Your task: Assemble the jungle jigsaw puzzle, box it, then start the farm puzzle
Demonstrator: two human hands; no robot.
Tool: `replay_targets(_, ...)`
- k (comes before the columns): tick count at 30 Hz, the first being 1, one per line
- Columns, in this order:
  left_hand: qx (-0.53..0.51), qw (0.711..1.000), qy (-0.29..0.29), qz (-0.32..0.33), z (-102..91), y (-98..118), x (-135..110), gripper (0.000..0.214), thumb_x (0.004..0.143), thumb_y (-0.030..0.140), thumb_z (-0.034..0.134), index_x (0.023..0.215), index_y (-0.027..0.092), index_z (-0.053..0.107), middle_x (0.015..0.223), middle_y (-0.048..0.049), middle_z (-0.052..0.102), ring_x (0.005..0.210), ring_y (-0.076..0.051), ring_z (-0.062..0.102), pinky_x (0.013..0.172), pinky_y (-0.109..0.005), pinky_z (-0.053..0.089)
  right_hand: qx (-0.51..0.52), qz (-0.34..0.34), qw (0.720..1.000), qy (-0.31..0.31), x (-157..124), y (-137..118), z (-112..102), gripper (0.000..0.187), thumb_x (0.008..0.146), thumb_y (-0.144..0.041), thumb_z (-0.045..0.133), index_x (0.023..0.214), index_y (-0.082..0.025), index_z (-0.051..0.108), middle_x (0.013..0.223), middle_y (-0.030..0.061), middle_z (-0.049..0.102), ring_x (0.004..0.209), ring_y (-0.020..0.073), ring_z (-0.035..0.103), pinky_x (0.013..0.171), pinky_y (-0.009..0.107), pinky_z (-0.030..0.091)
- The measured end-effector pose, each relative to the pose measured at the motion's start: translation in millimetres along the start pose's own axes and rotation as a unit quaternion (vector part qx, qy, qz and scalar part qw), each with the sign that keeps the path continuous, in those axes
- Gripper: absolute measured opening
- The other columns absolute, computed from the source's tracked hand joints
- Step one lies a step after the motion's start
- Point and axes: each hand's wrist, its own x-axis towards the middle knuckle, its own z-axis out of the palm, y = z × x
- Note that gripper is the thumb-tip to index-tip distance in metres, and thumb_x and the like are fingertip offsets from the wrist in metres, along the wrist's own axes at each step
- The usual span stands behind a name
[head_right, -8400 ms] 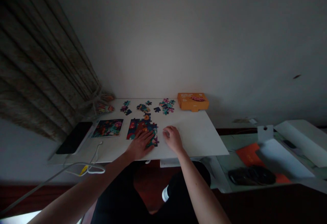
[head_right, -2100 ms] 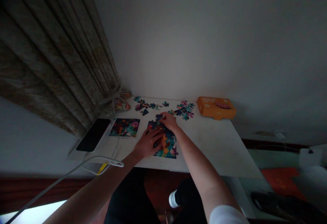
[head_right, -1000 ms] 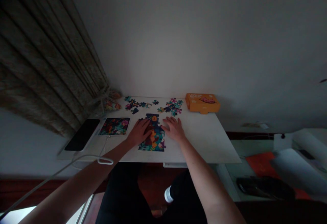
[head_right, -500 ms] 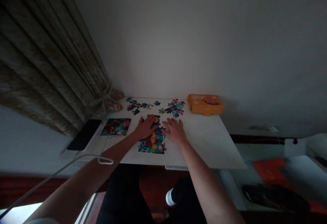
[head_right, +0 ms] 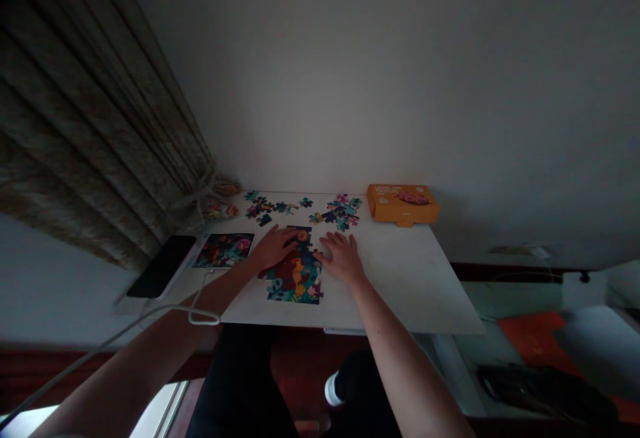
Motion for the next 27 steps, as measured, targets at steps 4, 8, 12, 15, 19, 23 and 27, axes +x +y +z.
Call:
replay_targets(4, 0.052, 0.985, 0.043, -0.157, -26.5, -39.4, 15.7, 0.046, 0.100, 0.025, 0.046, 0.143, 0.018, 0.059, 0.156, -0.0157, 0.053, 0.146, -0.028, 0.048, 0.122, -0.048, 0.034, 0.009, 0.014, 1.000, 0.024, 1.9, 3.0, 3.2, 0.040, 0.107, -0.046, 0.044, 0.132, -0.026, 0.068, 0.148, 0.0115, 0.061, 0.141, 0.0288, 0.050, 0.122, 0.059, 0.026)
replay_targets(8, 0.074, 0.965, 0.033, -0.248, -43.7, -62.2, 35.2, 0.045, 0.100, 0.028, 0.046, 0.142, 0.016, 0.057, 0.152, -0.0180, 0.056, 0.139, -0.031, 0.053, 0.119, -0.050, 0.034, 0.011, 0.020, 0.999, 0.039, 2.8, 6.2, 8.3, 0.040, 0.108, -0.043, 0.042, 0.131, -0.023, 0.068, 0.146, 0.0127, 0.063, 0.139, 0.0287, 0.052, 0.121, 0.058, 0.027)
replay_targets(12, 0.067, 0.949, 0.004, -0.307, -44.8, -66.2, 53.6, 0.044, 0.099, 0.036, 0.050, 0.136, 0.014, 0.058, 0.141, -0.0229, 0.063, 0.132, -0.036, 0.056, 0.111, -0.053, 0.039, 0.016, 0.022, 0.998, 0.050, 3.4, 7.9, 11.3, 0.040, 0.107, -0.045, 0.043, 0.131, -0.024, 0.067, 0.145, 0.0128, 0.063, 0.138, 0.0285, 0.052, 0.122, 0.058, 0.027)
replay_targets(15, 0.054, 0.938, 0.005, -0.343, -42.7, -68.2, 65.9, 0.043, 0.096, 0.036, 0.054, 0.133, 0.014, 0.059, 0.136, -0.0240, 0.064, 0.131, -0.040, 0.055, 0.108, -0.057, 0.040, 0.017, 0.025, 0.998, 0.046, 4.1, 7.8, 10.6, 0.040, 0.106, -0.046, 0.045, 0.131, -0.024, 0.068, 0.144, 0.0127, 0.063, 0.137, 0.0287, 0.053, 0.122, 0.058, 0.027)
replay_targets(19, 0.036, 0.925, 0.002, -0.379, -45.0, -73.6, 77.7, 0.043, 0.092, 0.033, 0.060, 0.130, 0.014, 0.059, 0.133, -0.0240, 0.066, 0.131, -0.042, 0.055, 0.107, -0.059, 0.040, 0.022, 0.029, 0.999, 0.040, 4.5, 7.3, 8.9, 0.040, 0.105, -0.048, 0.047, 0.131, -0.025, 0.067, 0.145, 0.0132, 0.063, 0.138, 0.0294, 0.052, 0.121, 0.058, 0.027)
replay_targets(23, 0.050, 0.926, -0.012, -0.373, -51.9, -76.8, 81.4, 0.047, 0.092, 0.032, 0.060, 0.133, 0.010, 0.058, 0.128, -0.0255, 0.068, 0.126, -0.040, 0.061, 0.104, -0.057, 0.045, 0.027, 0.030, 0.998, 0.044, 4.2, 7.6, 8.8, 0.040, 0.104, -0.049, 0.048, 0.131, -0.025, 0.067, 0.145, 0.0125, 0.063, 0.138, 0.0290, 0.052, 0.121, 0.058, 0.027)
replay_targets(27, 0.098, 0.945, -0.040, -0.310, -56.5, -75.2, 79.3, 0.036, 0.094, 0.031, 0.055, 0.119, 0.010, 0.070, 0.122, -0.0238, 0.072, 0.117, -0.037, 0.067, 0.098, -0.048, 0.051, 0.023, 0.033, 0.998, 0.038, 4.4, 7.8, 9.2, 0.040, 0.104, -0.049, 0.049, 0.130, -0.024, 0.067, 0.145, 0.0122, 0.062, 0.138, 0.0289, 0.052, 0.121, 0.057, 0.027)
